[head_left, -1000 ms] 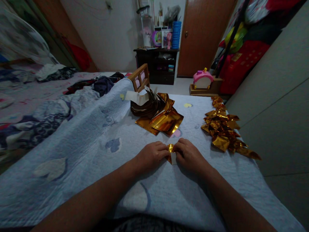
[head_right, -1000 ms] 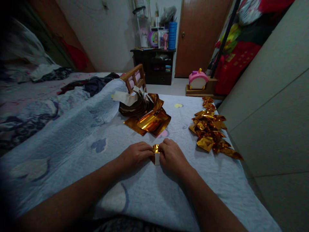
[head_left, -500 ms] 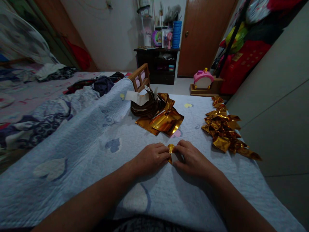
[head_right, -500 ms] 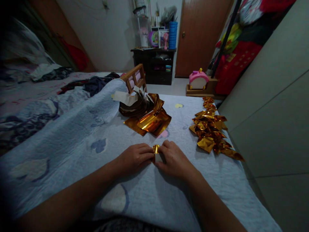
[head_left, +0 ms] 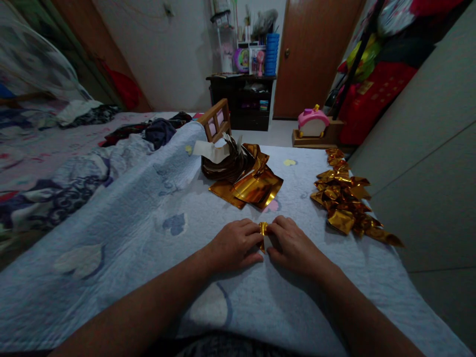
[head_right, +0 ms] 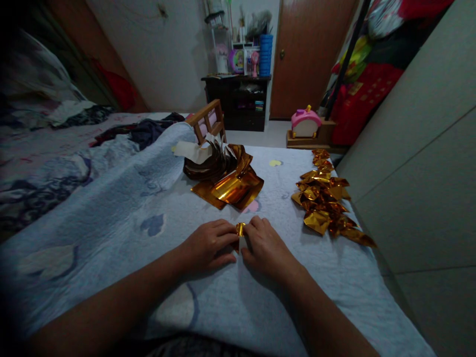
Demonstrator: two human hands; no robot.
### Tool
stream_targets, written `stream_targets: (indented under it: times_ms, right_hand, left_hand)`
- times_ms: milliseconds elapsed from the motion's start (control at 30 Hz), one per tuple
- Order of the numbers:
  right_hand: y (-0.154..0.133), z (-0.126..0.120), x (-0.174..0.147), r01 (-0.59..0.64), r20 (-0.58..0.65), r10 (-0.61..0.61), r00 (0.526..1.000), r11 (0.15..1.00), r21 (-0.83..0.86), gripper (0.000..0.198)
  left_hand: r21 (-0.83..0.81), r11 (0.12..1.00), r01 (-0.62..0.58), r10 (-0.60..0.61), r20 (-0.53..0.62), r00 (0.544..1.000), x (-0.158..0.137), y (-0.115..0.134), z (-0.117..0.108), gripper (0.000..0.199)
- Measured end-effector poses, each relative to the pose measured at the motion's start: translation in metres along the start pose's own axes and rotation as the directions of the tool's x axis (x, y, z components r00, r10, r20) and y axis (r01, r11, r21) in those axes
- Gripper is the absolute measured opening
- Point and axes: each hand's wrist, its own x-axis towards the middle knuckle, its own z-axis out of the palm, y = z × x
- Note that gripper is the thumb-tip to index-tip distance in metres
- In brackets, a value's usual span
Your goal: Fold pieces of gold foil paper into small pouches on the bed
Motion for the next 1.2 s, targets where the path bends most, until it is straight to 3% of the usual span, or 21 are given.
stream_targets:
  times_ms: [333, 667, 867, 1200]
  right_hand:
    - [0.002, -0.005, 0.003, -0.103, -0.009, 0.105, 0.994, 0.986, 0.133, 0.026]
    - [0.023, 0.001, 0.002, 0.016, -0.017, -0.016, 1.000, 1.000, 0.017, 0.034]
    - [0.021, -0.005, 0.004, -0.004, 0.024, 0.004, 1.000, 1.000, 0.031, 0.028]
    - [0.008, -0.008, 0.001, -0.014, -0.002, 0.015, 1.000, 0.997, 0.082, 0.030]
  left_hand:
    - [0.054, 0.999, -0.004, 0.006, -0.047, 0.999, 0.002, -0.002, 0.005, 0.026]
    - [0.138, 0.990, -0.035, 0.042, -0.047, 0.998, 0.003, -0.003, 0.006, 0.022]
    - [0.182, 0.983, -0.003, 0.007, -0.018, 1.000, 0.001, -0.003, 0.006, 0.023]
    - [0.143, 0.989, 0.037, -0.026, -0.079, 0.997, 0.000, -0.009, 0.014, 0.022]
